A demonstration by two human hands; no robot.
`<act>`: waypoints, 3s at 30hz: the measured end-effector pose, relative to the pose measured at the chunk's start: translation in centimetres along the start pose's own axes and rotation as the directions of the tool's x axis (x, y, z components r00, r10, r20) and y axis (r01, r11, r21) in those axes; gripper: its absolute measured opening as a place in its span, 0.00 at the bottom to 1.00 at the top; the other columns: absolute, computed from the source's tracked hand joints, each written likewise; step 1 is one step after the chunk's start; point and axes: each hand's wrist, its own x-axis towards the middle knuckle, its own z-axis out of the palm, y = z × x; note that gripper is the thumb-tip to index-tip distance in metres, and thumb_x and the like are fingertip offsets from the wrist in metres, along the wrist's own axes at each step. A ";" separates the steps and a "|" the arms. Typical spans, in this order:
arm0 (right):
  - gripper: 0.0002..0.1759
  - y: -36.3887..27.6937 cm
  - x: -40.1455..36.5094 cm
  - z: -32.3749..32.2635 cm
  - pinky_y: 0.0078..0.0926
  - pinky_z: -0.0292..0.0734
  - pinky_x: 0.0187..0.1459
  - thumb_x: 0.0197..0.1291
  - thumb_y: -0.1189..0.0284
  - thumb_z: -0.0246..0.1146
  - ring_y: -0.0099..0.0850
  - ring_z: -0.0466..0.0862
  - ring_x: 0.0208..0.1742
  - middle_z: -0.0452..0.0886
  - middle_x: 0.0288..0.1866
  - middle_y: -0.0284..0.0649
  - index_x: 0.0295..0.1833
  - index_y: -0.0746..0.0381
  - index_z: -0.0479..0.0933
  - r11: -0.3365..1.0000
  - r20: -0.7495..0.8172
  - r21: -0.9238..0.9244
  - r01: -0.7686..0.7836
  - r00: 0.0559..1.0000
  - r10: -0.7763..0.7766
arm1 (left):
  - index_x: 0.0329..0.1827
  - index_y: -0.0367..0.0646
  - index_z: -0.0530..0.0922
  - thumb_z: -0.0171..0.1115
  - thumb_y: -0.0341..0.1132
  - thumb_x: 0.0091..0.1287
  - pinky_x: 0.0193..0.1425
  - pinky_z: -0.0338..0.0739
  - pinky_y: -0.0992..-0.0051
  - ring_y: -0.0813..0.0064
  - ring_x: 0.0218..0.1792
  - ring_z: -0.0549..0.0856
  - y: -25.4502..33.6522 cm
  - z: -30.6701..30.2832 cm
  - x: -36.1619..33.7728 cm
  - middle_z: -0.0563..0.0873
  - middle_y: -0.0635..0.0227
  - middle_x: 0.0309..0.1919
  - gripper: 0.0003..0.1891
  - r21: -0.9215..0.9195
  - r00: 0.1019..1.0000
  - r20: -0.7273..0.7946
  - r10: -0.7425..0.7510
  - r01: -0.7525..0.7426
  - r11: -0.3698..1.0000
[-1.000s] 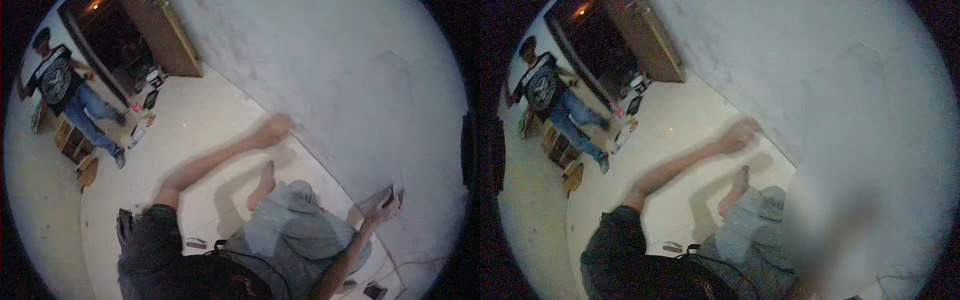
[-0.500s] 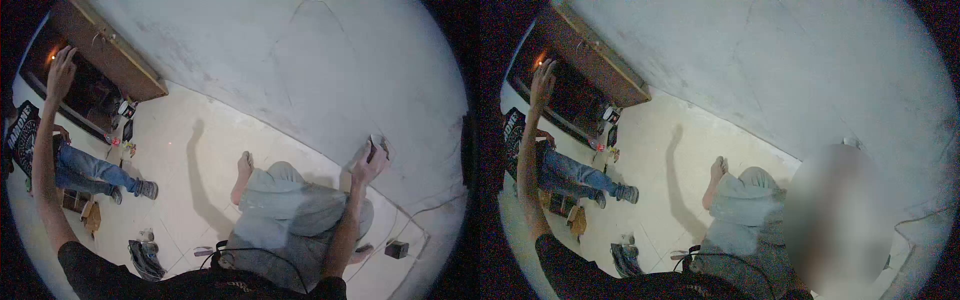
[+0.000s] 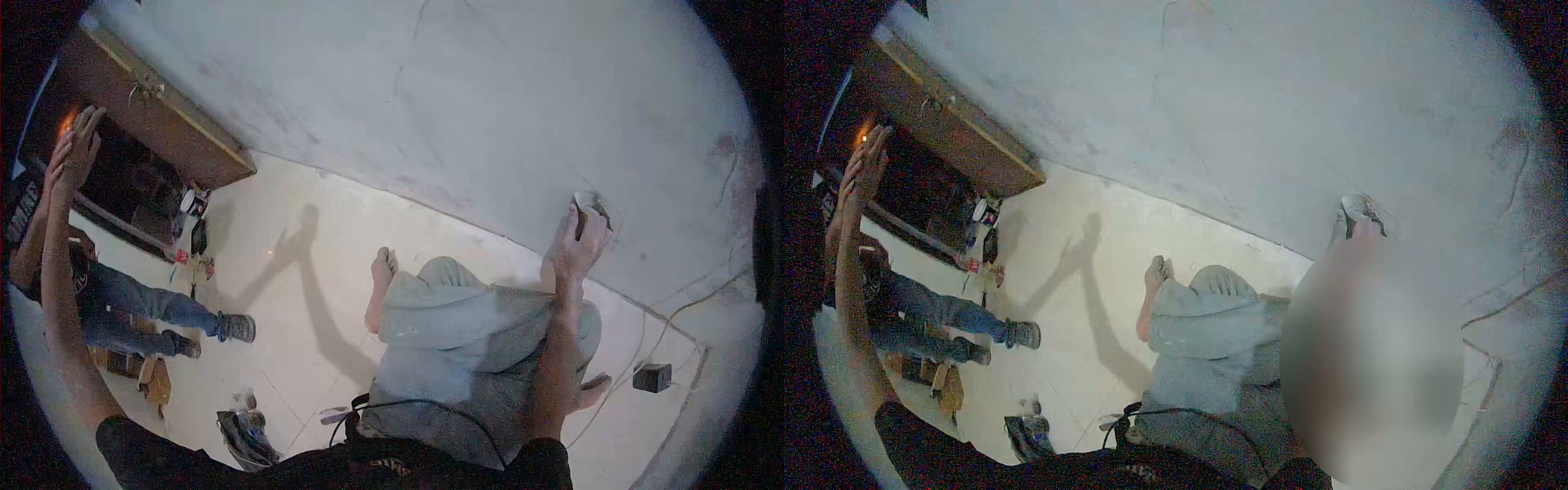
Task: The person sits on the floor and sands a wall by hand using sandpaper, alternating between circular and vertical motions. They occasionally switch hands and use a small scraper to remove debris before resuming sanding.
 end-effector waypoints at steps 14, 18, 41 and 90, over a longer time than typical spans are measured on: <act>0.12 0.3 -0.2 0.3 0.45 0.63 0.57 0.63 0.67 0.61 0.44 0.75 0.52 0.79 0.46 0.44 0.45 0.64 0.77 0.998 0.045 -0.053 -0.042 0.998 0.044 | 0.70 0.41 0.64 0.45 0.32 0.73 0.75 0.58 0.65 0.63 0.71 0.64 -2.4 2.2 3.9 0.63 0.59 0.71 0.22 -0.081 0.957 -0.277 0.085 -0.111 0.991; 0.10 0.4 0.1 -0.1 0.42 0.66 0.49 0.63 0.68 0.61 0.44 0.73 0.45 0.77 0.40 0.43 0.43 0.63 0.76 0.999 -0.014 -0.009 0.031 0.999 -0.031 | 0.66 0.38 0.68 0.46 0.36 0.75 0.73 0.60 0.65 0.63 0.69 0.67 -1.2 4.5 4.4 0.70 0.57 0.67 0.20 -0.672 0.986 -0.022 -0.166 0.108 0.732; 0.08 0.3 0.5 0.5 0.40 0.65 0.48 0.60 0.70 0.63 0.41 0.73 0.42 0.76 0.39 0.42 0.42 0.62 0.77 1.000 -0.038 -0.021 0.003 0.999 -0.004 | 0.49 0.41 0.81 0.59 0.28 0.61 0.50 0.75 0.70 0.67 0.48 0.82 60.2 -25.9 1.0 0.84 0.60 0.47 0.13 -0.680 0.999 0.027 -0.024 0.001 -0.733; 0.09 0.8 0.5 1.1 0.40 0.67 0.57 0.60 0.73 0.62 0.42 0.77 0.46 0.79 0.40 0.45 0.45 0.64 0.77 0.900 -0.263 0.282 -0.331 0.876 0.405 | 0.44 0.41 0.82 0.52 0.41 0.62 0.55 0.75 0.61 0.56 0.49 0.80 67.1 -38.1 0.0 0.83 0.54 0.44 0.16 -0.800 0.929 -0.248 0.274 -0.036 -0.599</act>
